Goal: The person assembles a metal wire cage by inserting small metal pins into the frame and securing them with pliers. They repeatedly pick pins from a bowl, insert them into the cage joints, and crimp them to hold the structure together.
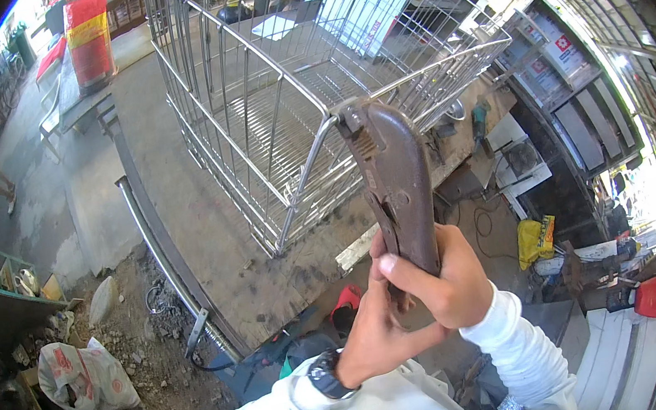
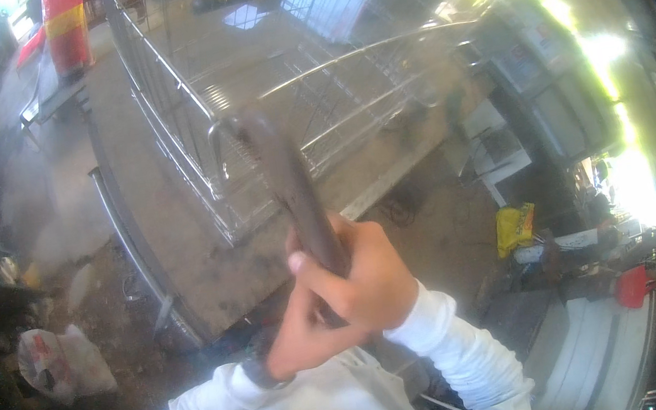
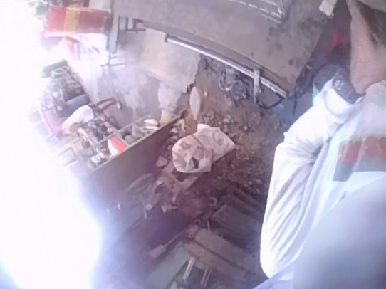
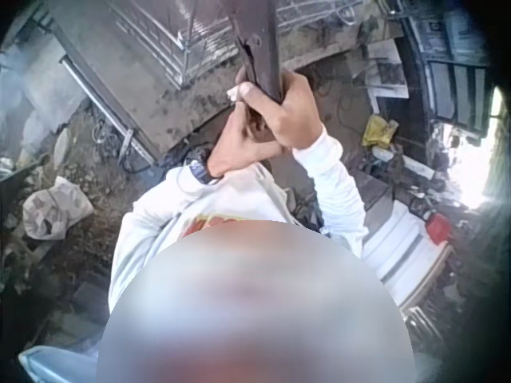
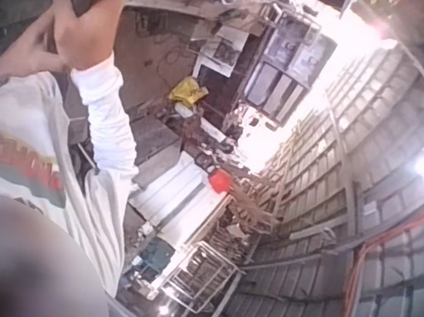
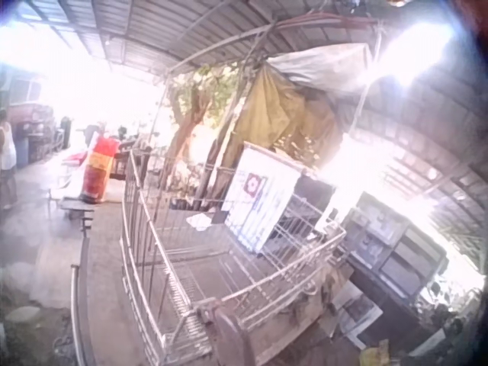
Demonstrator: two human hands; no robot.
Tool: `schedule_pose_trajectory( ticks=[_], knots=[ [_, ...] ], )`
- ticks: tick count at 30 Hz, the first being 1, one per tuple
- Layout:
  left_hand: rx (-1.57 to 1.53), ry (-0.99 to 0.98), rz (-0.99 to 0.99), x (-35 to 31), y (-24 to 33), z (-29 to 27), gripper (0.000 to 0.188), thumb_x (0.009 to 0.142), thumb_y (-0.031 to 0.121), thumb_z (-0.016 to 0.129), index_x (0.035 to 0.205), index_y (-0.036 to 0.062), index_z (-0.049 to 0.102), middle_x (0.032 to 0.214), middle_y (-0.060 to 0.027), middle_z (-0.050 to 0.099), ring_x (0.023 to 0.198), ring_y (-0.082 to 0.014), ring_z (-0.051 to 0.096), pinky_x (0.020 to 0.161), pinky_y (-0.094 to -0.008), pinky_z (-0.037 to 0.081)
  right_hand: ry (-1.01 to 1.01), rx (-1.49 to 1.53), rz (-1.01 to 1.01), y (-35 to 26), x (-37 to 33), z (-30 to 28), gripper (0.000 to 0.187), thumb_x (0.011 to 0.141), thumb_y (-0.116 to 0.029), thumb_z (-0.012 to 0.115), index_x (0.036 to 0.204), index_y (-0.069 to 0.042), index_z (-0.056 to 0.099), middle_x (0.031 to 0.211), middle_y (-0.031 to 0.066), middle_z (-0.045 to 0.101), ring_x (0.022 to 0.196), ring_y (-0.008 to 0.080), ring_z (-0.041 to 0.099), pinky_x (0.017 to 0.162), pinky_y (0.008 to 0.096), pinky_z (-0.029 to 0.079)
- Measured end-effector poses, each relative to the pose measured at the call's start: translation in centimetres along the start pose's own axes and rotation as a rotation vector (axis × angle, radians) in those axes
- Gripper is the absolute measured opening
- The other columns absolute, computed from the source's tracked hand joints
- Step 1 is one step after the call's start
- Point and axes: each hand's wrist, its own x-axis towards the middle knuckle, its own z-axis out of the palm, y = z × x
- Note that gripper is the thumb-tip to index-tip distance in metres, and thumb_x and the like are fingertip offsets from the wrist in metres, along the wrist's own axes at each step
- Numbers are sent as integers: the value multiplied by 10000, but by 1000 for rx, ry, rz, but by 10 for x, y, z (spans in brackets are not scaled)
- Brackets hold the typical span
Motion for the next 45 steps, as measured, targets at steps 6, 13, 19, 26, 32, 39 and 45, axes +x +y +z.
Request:
schedule_pose_trajectory(
  ticks=[6, 13, 19, 26, 32, 39, 45],
  knots=[
    [-174, -247, -188, 12, 15, -11, 1100, 746, 233, 987, 1569, 2, 294, 1516, -128, 418, 1427, -266, 449, 1160, -422, 420, -94, 9, 60, -19, -11, -14, 357, 934, -150, 690, 1235, 29, 628, 1026, 132, 717, 935, 198, 685, 869, 351, 532],
    [-178, -254, -64, 15, 22, 5, 1274, 714, 257, 1004, 1609, 21, 130, 1551, -147, 400, 1452, -256, 438, 1171, -415, 429, -77, 26, 12, -31, -21, -13, 445, 932, -147, 682, 1309, 67, 581, 1116, 149, 706, 1045, 209, 669, 935, 352, 519],
    [146, -306, 47, 5, 30, 6, 1107, 742, 362, 985, 1530, -14, 305, 1314, -123, 521, 1145, -197, 551, 946, -361, 507, -88, 32, 92, -42, -19, -14, 309, 953, -146, 674, 1200, 33, 628, 1003, 94, 688, 962, 164, 645, 891, 334, 501],
    [-234, -222, -105, -3, 24, 31, 783, 782, 136, 920, 1414, -44, 495, 1292, -144, 648, 1229, -223, 643, 1039, -382, 514, -73, -59, 85, -46, -21, -15, 357, 919, -244, 679, 1140, 33, 639, 941, 61, 661, 808, 120, 604, 705, 295, 498],
    [-134, -165, -51, -5, 24, 38, 656, 784, 57, 828, 1358, -56, 532, 1209, -117, 678, 1169, -204, 666, 993, -361, 529, -19, -135, 60, -45, -20, -15, 169, 952, -133, 654, 1036, 12, 673, 816, 62, 670, 783, 141, 616, 763, 324, 498],
    [46, -114, 1, -7, 20, 27, 535, 758, 48, 805, 1250, -30, 609, 1107, -89, 698, 1025, -173, 680, 854, -343, 541, 35, -202, -67, -29, -15, -5, 226, 930, -156, 628, 1044, 35, 670, 813, 64, 667, 745, 124, 611, 688, 315, 506],
    [145, -171, 96, -1, 12, 20, 801, 795, 127, 823, 1348, -131, 304, 961, -146, 714, 857, -186, 725, 713, -313, 561, 55, -156, -72, -20, -12, -2, 208, 934, -145, 623, 1027, 33, 679, 775, 47, 661, 714, 116, 605, 685, 324, 506]
  ],
)
